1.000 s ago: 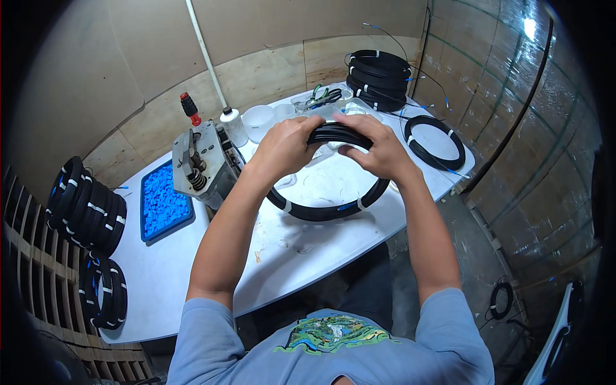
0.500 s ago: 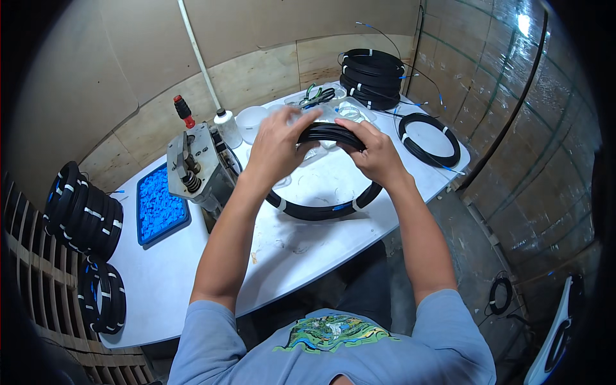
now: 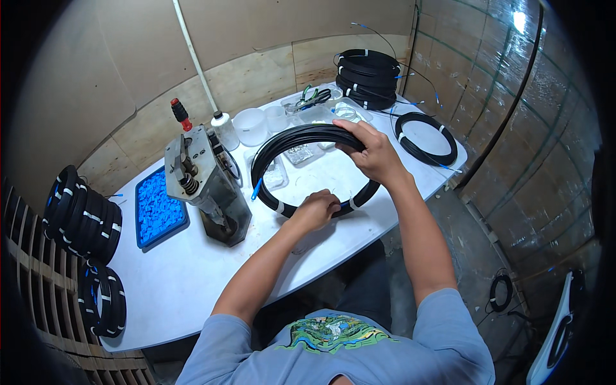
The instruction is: The person is manually applying white tape to several points on a coil of black wire to secure its shape.
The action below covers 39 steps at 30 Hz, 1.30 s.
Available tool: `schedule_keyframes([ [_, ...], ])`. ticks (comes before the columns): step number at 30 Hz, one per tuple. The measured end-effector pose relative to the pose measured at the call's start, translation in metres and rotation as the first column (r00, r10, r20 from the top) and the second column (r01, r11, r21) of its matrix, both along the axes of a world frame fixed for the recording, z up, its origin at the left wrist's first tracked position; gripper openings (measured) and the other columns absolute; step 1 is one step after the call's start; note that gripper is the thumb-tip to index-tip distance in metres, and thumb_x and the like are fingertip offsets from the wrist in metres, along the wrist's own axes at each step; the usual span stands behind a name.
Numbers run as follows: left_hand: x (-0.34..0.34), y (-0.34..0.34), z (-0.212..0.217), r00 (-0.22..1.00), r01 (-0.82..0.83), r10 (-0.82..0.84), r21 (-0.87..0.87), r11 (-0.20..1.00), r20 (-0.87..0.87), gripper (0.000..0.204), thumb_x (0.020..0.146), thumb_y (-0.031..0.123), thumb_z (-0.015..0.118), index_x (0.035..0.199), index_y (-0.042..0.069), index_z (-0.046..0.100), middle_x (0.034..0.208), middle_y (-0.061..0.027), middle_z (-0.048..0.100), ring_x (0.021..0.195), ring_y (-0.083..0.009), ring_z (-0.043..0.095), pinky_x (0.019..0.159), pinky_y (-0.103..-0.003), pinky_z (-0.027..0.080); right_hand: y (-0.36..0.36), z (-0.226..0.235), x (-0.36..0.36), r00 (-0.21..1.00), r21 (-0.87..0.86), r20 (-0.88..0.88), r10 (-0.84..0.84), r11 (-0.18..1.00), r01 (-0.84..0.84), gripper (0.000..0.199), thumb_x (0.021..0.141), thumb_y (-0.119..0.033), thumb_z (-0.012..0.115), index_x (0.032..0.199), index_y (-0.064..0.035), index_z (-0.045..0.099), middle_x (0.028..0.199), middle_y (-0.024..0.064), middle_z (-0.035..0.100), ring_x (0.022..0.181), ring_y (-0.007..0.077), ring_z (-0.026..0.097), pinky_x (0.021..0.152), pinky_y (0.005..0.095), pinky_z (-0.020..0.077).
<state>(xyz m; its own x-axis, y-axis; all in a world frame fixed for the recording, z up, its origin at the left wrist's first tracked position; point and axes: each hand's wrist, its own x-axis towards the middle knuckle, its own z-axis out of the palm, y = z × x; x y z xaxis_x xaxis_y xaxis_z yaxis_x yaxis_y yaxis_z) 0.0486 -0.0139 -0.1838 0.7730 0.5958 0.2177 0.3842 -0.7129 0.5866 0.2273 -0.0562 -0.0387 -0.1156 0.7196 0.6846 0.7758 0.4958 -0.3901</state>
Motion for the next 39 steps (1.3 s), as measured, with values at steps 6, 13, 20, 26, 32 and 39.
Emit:
schedule_keyframes([
  [6,-0.006,0.002,-0.004,0.993,-0.002,0.008,0.047,0.999,-0.114,0.018,0.093,0.015,0.057,0.104,0.001,0.063,0.106,-0.0178,0.060,0.097,-0.0384,0.061,0.086,-0.045,0.049,-0.004,-0.001,0.012,0.999,0.026,-0.017,0.029,0.999,-0.029,0.052,0.083,-0.011,0.076,0.132,-0.0181,0.059,0.093,0.0107,0.065,0.074,0.0260,0.062,0.067,0.0358,0.0506],
  [13,-0.017,0.003,-0.005,0.996,0.022,-0.011,0.125,0.992,-0.090,0.016,0.090,0.012,0.057,0.098,-0.001,0.060,0.098,-0.0195,0.060,0.092,-0.0394,0.061,0.082,-0.046,0.050,-0.003,-0.007,0.014,0.999,0.059,-0.021,0.031,0.998,-0.029,0.054,0.083,-0.011,0.076,0.133,-0.0194,0.058,0.092,0.0103,0.064,0.074,0.0257,0.061,0.067,0.0356,0.0503],
  [20,-0.021,0.006,0.000,0.995,0.063,-0.056,0.085,0.994,-0.087,0.019,0.083,0.012,0.061,0.096,-0.001,0.060,0.094,-0.0216,0.062,0.086,-0.0399,0.062,0.077,-0.045,0.051,-0.001,-0.006,0.010,1.000,0.047,0.004,0.002,0.999,-0.002,0.054,0.082,-0.011,0.076,0.133,-0.0192,0.059,0.094,0.0107,0.066,0.076,0.0269,0.063,0.069,0.0360,0.0512],
  [26,-0.002,0.004,-0.007,0.959,-0.013,-0.078,0.319,0.948,0.272,0.042,0.084,0.025,0.068,0.115,-0.002,0.059,0.104,-0.0259,0.065,0.095,-0.0392,0.065,0.085,-0.043,0.051,0.001,-0.003,-0.010,0.999,0.068,-0.018,0.032,0.997,-0.031,0.055,0.080,-0.009,0.077,0.132,-0.0180,0.060,0.095,0.0114,0.067,0.078,0.0288,0.064,0.071,0.0367,0.0522],
  [32,0.059,-0.021,0.033,0.908,0.031,0.015,-0.103,0.994,0.418,0.033,0.085,0.016,0.071,0.111,-0.003,0.063,0.094,-0.0213,0.070,0.088,-0.0372,0.068,0.081,-0.042,0.052,0.003,-0.001,-0.015,0.998,0.135,-0.042,0.051,0.990,-0.045,0.052,0.081,-0.014,0.076,0.130,-0.0160,0.059,0.095,0.0133,0.068,0.081,0.0312,0.068,0.070,0.0387,0.0540],
  [39,0.069,-0.037,0.022,0.861,-0.086,0.049,0.051,0.995,0.506,0.018,0.088,0.013,0.066,0.099,-0.001,0.062,0.085,-0.0200,0.069,0.076,-0.0402,0.066,0.070,-0.045,0.053,0.001,-0.001,-0.014,0.996,0.069,-0.087,-0.007,0.998,0.013,0.040,0.080,-0.010,0.077,0.116,-0.0044,0.062,0.101,0.0168,0.070,0.091,0.0314,0.070,0.077,0.0374,0.0553],
])
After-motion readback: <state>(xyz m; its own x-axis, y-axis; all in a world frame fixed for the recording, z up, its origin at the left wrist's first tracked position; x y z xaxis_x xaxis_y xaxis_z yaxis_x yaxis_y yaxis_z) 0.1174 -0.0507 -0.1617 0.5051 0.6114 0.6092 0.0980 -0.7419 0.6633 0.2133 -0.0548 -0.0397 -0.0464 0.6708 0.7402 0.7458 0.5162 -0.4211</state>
